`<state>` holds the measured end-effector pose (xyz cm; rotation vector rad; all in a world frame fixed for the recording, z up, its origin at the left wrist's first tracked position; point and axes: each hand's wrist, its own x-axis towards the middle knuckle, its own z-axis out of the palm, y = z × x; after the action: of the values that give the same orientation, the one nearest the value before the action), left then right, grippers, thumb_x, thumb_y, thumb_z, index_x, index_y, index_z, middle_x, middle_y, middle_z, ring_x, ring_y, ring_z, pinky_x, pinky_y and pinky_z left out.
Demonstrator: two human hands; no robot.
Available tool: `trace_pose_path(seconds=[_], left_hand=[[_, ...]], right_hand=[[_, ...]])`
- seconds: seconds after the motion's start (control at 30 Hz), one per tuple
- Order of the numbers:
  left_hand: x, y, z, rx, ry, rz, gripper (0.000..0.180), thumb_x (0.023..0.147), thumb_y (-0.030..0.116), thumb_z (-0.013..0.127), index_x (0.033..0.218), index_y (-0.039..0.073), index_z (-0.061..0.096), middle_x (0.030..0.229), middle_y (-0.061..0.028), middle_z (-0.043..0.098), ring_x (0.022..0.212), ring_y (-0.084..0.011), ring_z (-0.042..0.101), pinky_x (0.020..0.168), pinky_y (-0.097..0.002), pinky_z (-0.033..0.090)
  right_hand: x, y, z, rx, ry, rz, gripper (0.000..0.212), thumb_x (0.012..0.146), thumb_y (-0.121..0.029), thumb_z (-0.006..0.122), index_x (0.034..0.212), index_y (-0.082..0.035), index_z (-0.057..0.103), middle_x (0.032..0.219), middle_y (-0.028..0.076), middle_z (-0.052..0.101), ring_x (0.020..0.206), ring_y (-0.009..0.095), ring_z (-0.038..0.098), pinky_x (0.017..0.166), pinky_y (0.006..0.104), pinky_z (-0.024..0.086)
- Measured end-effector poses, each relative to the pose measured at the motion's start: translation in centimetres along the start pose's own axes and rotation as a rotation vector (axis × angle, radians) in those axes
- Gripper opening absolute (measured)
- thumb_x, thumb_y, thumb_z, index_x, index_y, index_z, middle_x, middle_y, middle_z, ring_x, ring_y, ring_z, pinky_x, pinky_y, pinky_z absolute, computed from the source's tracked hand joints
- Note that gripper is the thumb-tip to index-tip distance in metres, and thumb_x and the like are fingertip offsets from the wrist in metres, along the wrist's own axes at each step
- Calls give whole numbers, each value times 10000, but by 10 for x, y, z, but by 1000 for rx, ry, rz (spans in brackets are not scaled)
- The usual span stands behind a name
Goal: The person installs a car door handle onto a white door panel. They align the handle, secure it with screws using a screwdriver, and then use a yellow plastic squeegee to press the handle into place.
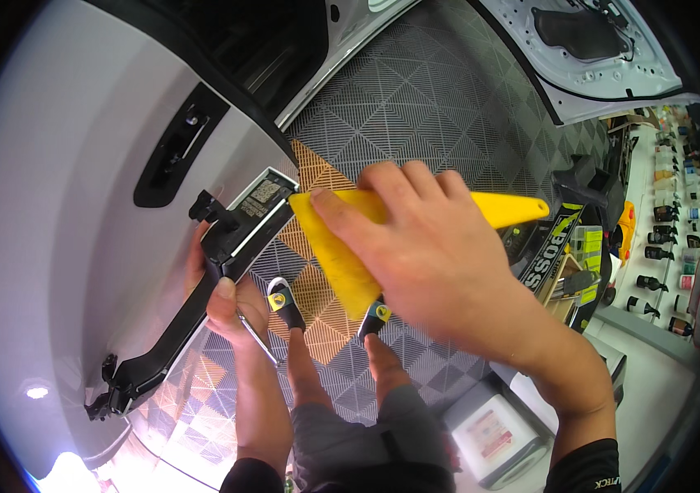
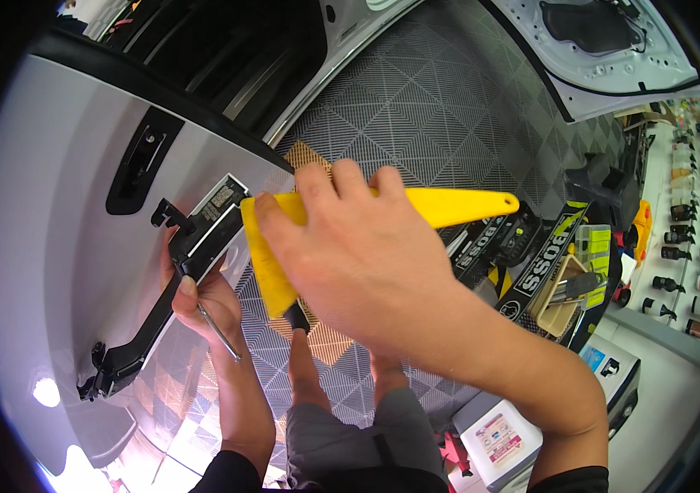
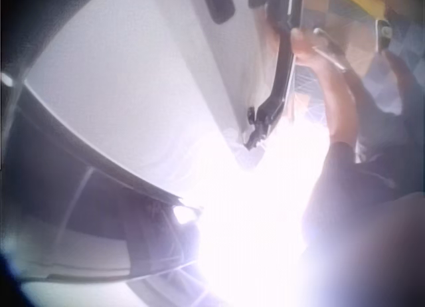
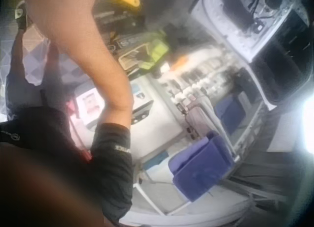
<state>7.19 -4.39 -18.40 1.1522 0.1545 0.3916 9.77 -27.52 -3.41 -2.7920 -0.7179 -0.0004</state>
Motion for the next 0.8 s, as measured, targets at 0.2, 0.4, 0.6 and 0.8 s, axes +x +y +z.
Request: trace_pose_path(seconds=[0.2,0.4,0.6,0.8], left_hand=[[5,3,-10,48,-45,13,840,829,384,730,1490,-85,510,1371,-265,649,1257,-369,696,1080,-492,581],[5,1,-27,112,-101,22,845,826,382,748,1483,-96,517,1352,-235,660,1202,-313,713,1018,-414,592],[5,-2,-25,96,-69,34,833,836,380,746,1484,-93,521,1401,-257,638,1233,-339,703,1058,-439,580],[5,3,-19,108,-94,50,829,835,367,744,1483,-97,518,1428,-273,621,1285,-360,674,1142,-473,527]], right_hand=[[11,-6,1,-61,19,-48,441,876,-187,692,1301,-70,698,1066,148,639,997,311,625,816,434,460],[15,-3,4,-84,-124,-66,514,891,-129,665,1404,-166,676,1093,106,605,1012,294,610,839,419,450],[-3,-25,38,438,-2,289,651,831,-100,767,1464,-135,619,1183,179,616,1112,375,624,876,492,489],[-5,-59,70,826,213,494,687,853,36,699,1517,-92,578,1164,188,614,1063,393,642,925,418,526]])
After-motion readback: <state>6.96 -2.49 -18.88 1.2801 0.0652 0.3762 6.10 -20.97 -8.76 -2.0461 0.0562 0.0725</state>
